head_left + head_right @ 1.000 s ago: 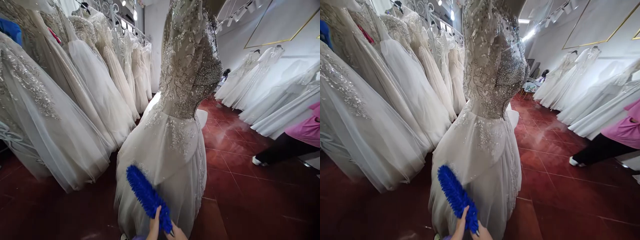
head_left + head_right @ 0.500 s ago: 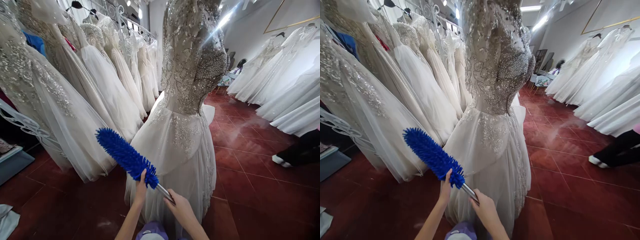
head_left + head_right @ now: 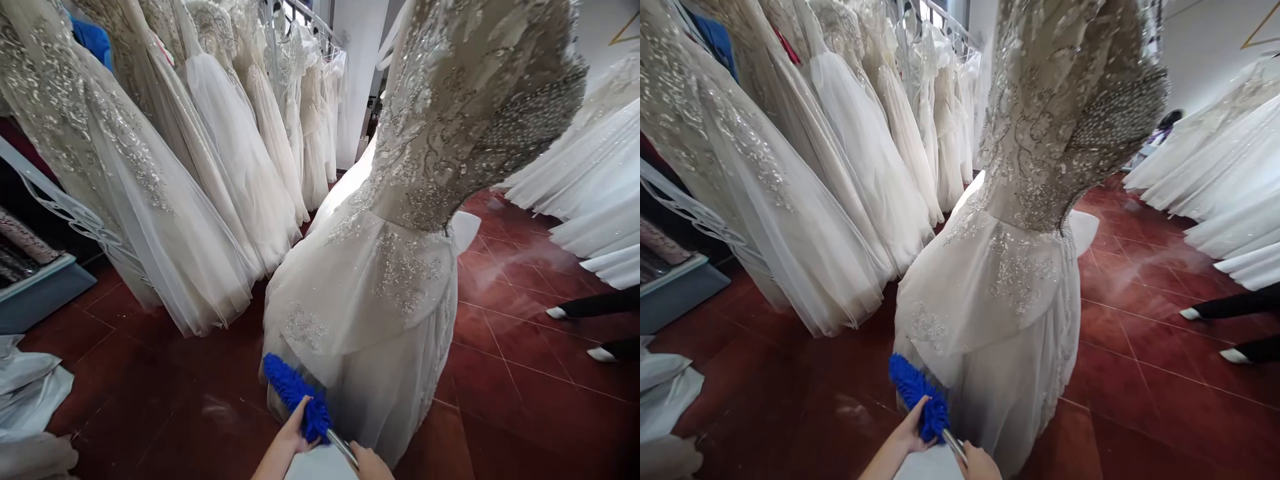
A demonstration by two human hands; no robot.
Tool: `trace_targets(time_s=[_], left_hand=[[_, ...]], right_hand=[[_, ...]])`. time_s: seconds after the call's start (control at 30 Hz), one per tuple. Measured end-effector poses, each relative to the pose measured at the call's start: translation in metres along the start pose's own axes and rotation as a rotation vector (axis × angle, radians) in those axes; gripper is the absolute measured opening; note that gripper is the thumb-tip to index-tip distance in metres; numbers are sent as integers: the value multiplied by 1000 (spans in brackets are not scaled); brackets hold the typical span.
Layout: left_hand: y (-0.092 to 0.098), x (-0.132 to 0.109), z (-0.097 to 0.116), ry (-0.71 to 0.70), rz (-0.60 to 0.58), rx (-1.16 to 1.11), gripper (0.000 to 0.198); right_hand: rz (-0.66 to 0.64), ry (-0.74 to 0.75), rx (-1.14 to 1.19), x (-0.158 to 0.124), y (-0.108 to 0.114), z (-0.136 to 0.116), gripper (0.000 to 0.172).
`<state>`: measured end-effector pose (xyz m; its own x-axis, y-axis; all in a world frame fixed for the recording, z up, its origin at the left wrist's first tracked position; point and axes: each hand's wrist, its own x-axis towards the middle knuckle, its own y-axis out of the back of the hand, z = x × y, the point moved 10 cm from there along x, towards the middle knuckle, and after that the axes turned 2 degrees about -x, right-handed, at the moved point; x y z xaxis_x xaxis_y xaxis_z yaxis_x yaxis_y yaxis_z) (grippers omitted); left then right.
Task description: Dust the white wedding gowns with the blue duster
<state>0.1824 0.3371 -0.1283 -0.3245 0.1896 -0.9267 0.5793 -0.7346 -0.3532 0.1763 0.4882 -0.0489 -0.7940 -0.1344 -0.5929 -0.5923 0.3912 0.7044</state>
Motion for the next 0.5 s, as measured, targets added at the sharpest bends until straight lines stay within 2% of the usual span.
trace_targets(time_s=[0.03,0.1,0.17,0.23,0.3,0.37,0.43,0.5], left_hand=[[13,-2,11,-7,11,-43,32],[27,-15,49,-92,-2,-118,32],[25,-38,98,-220,-53,-156,27],[13,-71,150,-357,-104,-172,19],[-8,-106,193,-482,-152,-179,18],[-38,-134,224,-594,-215,-178,23],[-75,-151,240,-686,-300,-114,32],[-112,-147,239,-710,-369,-8,42]], right_hand=[[-15,41,-50,9,2,-22,28],[10,135,-118,25,16,-69,31],[52,233,-152,34,39,-113,33],[83,313,-138,33,62,-148,37],[131,354,-25,24,86,-172,39],[158,388,189,9,104,-187,39],[122,400,451,-3,109,-194,43],[36,362,693,-5,100,-191,52]])
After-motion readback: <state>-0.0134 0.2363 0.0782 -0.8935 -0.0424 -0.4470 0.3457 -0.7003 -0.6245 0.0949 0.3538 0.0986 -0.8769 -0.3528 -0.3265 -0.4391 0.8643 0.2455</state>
